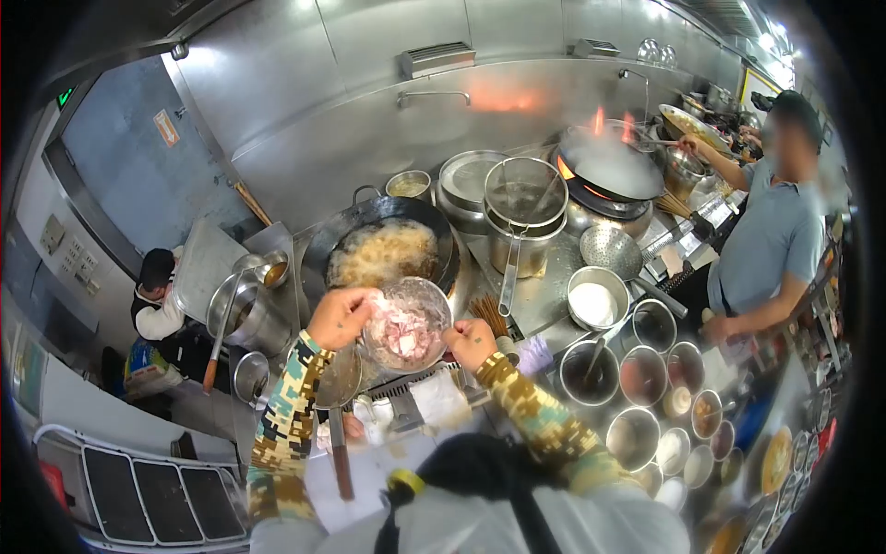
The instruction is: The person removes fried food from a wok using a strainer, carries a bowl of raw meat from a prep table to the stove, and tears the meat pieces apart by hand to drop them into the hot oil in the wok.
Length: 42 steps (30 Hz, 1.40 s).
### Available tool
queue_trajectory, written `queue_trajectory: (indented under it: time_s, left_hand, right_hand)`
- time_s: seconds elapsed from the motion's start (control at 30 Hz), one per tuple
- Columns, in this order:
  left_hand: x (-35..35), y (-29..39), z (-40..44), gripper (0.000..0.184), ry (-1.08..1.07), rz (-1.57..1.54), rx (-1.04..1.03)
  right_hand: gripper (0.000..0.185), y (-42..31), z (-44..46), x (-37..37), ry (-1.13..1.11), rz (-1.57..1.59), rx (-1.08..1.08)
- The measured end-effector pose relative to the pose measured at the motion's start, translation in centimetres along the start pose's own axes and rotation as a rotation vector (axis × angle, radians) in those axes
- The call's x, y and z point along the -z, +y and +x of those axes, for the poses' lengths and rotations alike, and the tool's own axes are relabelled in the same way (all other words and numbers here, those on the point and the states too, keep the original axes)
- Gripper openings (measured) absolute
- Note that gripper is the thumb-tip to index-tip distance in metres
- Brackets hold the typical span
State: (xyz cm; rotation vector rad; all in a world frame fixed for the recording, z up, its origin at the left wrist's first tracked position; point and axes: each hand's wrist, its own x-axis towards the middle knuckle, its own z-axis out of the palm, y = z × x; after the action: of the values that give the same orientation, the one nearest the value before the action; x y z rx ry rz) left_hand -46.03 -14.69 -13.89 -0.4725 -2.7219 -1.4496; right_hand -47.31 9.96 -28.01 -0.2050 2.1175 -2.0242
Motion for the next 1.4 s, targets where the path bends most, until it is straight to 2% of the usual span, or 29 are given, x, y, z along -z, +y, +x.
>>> queue_trajectory:
  time_s: [0.07,0.1,0.13,0.23,0.3,0.4,0.47,0.53,0.6,0.63,0.7,0.77,0.8,0.87,0.9,0.93,1.0,1.1,1.13,1.2,1.3,1.4]
  left_hand:
    - [1.4,1.7,1.1,0.017,0.053,-0.143,0.132]
    - [2.4,-0.3,2.1,0.018,0.066,-0.172,0.097]
    - [2.8,-0.1,2.7,0.015,0.093,-0.24,0.071]
    - [4.1,-3.1,4.5,0.013,0.166,-0.253,0.094]
    - [3.8,-5.2,5.8,0.011,0.211,-0.276,0.102]
    - [1.8,-11.2,8.2,0.01,0.107,0.151,0.044]
    - [-0.5,-14.6,9.3,0.009,0.054,0.349,0.069]
    - [-2.2,-16.1,9.9,0.007,-0.021,0.455,0.182]
    - [-3.2,-17.2,10.6,0.005,-0.047,0.525,0.038]
    - [-3.4,-15.5,10.7,0.007,-0.045,0.592,0.037]
    - [-2.9,-7.8,10.4,0.012,-0.039,0.73,0.036]
    - [-3.2,-0.9,8.9,0.02,0.005,0.252,-0.277]
    - [-3.8,1.9,8.3,0.025,-0.144,0.181,-0.278]
    - [-6.1,3.3,7.8,0.03,-0.277,0.419,-0.436]
    - [-7.9,2.5,7.5,0.028,-0.254,0.473,-0.537]
    - [-9.3,2.0,7.4,0.024,-0.333,0.538,-0.51]
    - [-10.5,1.4,6.5,0.018,-0.356,0.645,-0.396]
    - [-8.1,1.9,5.3,0.016,-0.362,0.462,-0.405]
    - [-7.0,1.2,5.6,0.021,-0.28,0.416,-0.473]
    - [-4.4,3.9,5.2,0.023,-0.232,0.331,-0.22]
    - [-3.9,2.5,5.4,0.027,-0.201,-0.283,-0.07]
    - [-4.0,2.3,5.3,0.031,-0.443,-0.368,0.009]
  right_hand:
    - [0.021,-0.4,1.0,0.4,0.039,0.056,-0.044]
    - [0.025,-0.4,1.1,0.3,0.126,0.273,-0.058]
    - [0.024,-0.8,1.2,0.8,0.183,0.325,-0.098]
    - [0.023,-0.2,1.2,3.5,0.302,0.131,-0.055]
    - [0.02,0.1,0.6,5.6,0.366,0.167,-0.058]
    - [0.019,0.9,-0.3,8.3,0.448,0.219,-0.04]
    - [0.02,0.8,-0.9,8.8,0.471,0.245,-0.023]
    - [0.02,0.2,-1.9,9.4,0.478,0.264,-0.006]
    - [0.02,1.2,-2.1,10.0,0.47,0.277,-0.01]
    - [0.02,1.2,-2.5,9.9,0.477,0.272,0.001]
    - [0.02,0.0,-3.3,9.4,0.478,0.258,0.0]
    - [0.019,-1.0,-4.0,8.5,0.429,0.266,-0.02]
    - [0.019,-1.3,-3.9,7.8,0.393,0.269,-0.029]
    - [0.02,-1.1,-3.6,6.0,0.314,0.305,0.035]
    - [0.02,-1.7,-3.8,4.9,0.289,0.285,0.063]
    - [0.021,-2.3,-3.9,3.9,0.268,0.267,0.092]
    - [0.023,-2.2,-3.7,2.7,0.265,0.169,0.111]
    - [0.025,-0.1,-2.6,1.9,0.238,0.093,0.112]
    - [0.025,-0.1,-2.7,1.8,0.235,0.088,0.108]
    - [0.026,-0.4,-2.6,1.7,0.227,0.077,0.105]
    - [0.024,-1.2,-2.6,1.7,0.22,0.092,0.087]
    - [0.022,-2.3,-2.9,1.9,0.2,0.163,0.091]
